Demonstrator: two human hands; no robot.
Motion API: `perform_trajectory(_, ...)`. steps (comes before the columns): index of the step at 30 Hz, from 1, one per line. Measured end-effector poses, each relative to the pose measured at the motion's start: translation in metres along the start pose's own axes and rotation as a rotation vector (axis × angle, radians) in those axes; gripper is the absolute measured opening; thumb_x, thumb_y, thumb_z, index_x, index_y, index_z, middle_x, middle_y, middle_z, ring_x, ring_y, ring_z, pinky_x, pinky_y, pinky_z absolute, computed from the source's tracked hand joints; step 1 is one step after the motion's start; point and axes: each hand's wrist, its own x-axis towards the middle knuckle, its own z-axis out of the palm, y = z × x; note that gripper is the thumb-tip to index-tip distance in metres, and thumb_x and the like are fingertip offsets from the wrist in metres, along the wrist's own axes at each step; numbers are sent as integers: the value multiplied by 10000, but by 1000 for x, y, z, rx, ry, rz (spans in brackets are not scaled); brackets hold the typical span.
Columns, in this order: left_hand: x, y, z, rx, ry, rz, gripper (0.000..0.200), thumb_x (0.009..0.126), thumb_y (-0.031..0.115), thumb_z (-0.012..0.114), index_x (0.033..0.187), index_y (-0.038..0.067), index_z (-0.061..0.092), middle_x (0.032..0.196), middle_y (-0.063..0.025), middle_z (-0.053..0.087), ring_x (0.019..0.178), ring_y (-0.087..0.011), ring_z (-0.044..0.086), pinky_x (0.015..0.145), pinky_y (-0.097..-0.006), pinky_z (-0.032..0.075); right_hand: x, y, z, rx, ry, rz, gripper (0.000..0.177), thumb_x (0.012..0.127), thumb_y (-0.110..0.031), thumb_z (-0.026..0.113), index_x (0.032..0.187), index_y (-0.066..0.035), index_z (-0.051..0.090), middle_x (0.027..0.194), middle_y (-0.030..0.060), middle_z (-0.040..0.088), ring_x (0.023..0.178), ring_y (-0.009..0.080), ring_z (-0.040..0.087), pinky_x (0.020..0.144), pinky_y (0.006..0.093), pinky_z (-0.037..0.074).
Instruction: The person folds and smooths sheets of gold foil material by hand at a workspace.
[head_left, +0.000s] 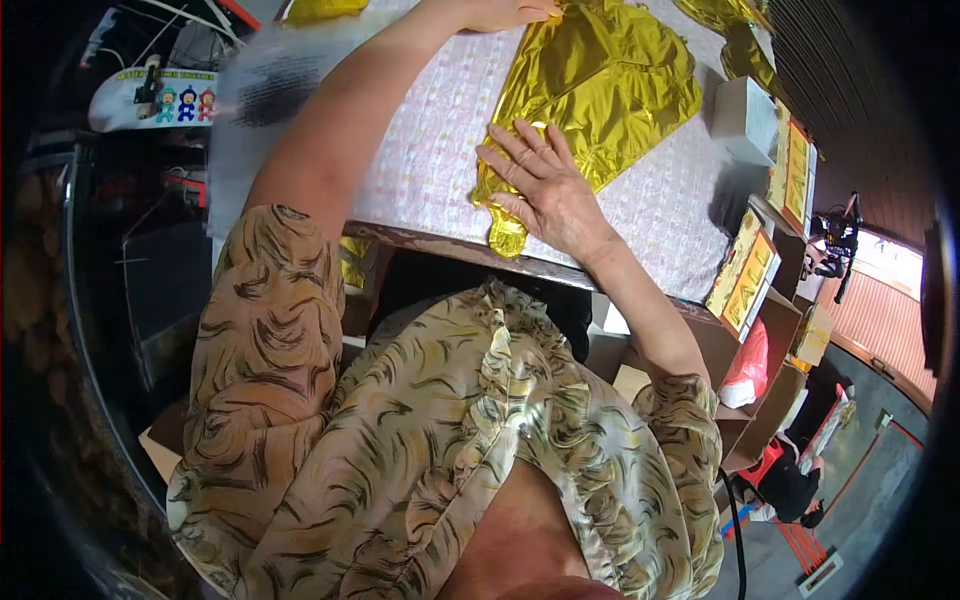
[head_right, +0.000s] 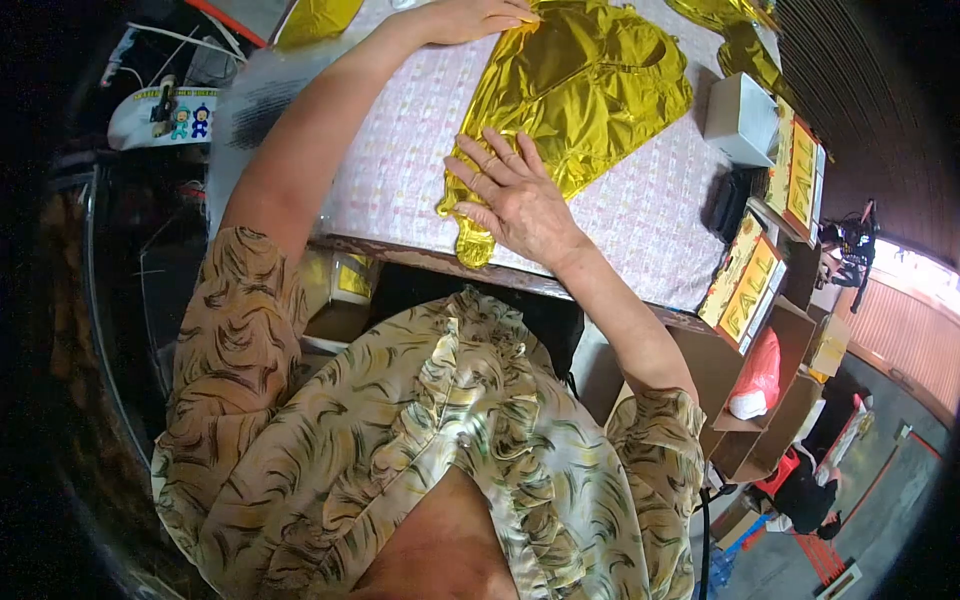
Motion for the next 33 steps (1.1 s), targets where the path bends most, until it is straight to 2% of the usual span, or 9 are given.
perform_trajectory(4, 2, -20, 3, 2, 126, 126, 317, 1021, 187, 557, 1290, 98, 697, 1291, -141, 681, 1208, -315, 631, 1053, -391, 483, -1, -1, 0, 26, 4, 2, 584, 981, -346, 647, 1522, -170, 515, 1609, 77, 436, 1501, 357, 365, 1247, 557, 252)
perform_trajectory(7, -10, 6, -4, -120, 120, -34, 325, 998, 176, 588, 1296, 97, 690, 1221, -149, 722, 1134, -304, 677, 1003, -385, 516, -1, 0, 3, 37, 8, 5, 594, 980, -361, 642, 1523, -159, 511, 1607, 89, 430, 1508, 365, 349, 1237, 584, 251)
perform_trajectory(10, -16, 17, -3, 56, 259, 81, 358, 965, 201, 642, 1309, 109, 683, 1179, -144, 743, 1088, -291, 705, 969, -374, 532, -2, 0, 2, 49, 10, 4, 601, 975, -370, 646, 1521, -157, 513, 1604, 94, 432, 1511, 364, 343, 1227, 597, 255)
perform_trajectory(12, -10, 21, -7, -174, 86, -271, 402, 939, 245, 684, 1325, 132, 679, 1151, -140, 753, 1080, -296, 714, 954, -377, 538, -2, 0, 2, 44, 9, 0, 602, 973, -372, 650, 1519, -156, 516, 1598, 96, 438, 1507, 364, 349, 1223, 599, 259)
perform_trajectory(16, -8, 20, -2, -62, 112, -237, 364, 958, 276, 674, 1294, 140, 704, 1149, -143, 755, 1089, -306, 715, 947, -385, 540, -3, 1, 3, 68, 21, 4, 605, 968, -381, 655, 1513, -154, 523, 1592, 96, 444, 1505, 365, 351, 1227, 603, 250)
perform_trajectory(18, -6, 5, 5, -33, 97, -274, 537, 891, 354, 743, 1407, 246, 642, 1080, -107, 741, 965, -247, 668, 906, -360, 537, -4, 2, 3, 89, 14, -3, 613, 968, -384, 657, 1517, -152, 514, 1598, 97, 434, 1501, 369, 355, 1228, 608, 242)
perform_trajectory(21, -7, 9, 4, 10, 106, -320, 479, 900, 398, 738, 1363, 287, 682, 935, -107, 739, 811, -220, 664, 783, -351, 535, 0, -3, -8, 125, 15, 17, 645, 981, -395, 639, 1550, -151, 460, 1608, 98, 419, 1505, 364, 349, 1234, 613, 214)
perform_trajectory(28, -8, 8, 6, 38, 113, -296, 473, 913, 411, 723, 1372, 313, 672, 895, -117, 718, 815, -245, 674, 777, -367, 533, 15, 7, -21, -68, 57, 164, 676, 1026, -433, 552, 1608, -158, 347, 1638, 109, 372, 1528, 345, 308, 1254, 596, 150)
perform_trajectory(33, -9, 7, 7, 19, 142, -287, 450, 924, 413, 713, 1359, 300, 681, 1034, -121, 761, 897, -245, 714, 820, -364, 547, 13, 18, -1, -189, -38, 134, 679, 1040, -520, 470, 1624, -212, 316, 1674, 82, 308, 1540, 340, 280, 1251, 595, 154)
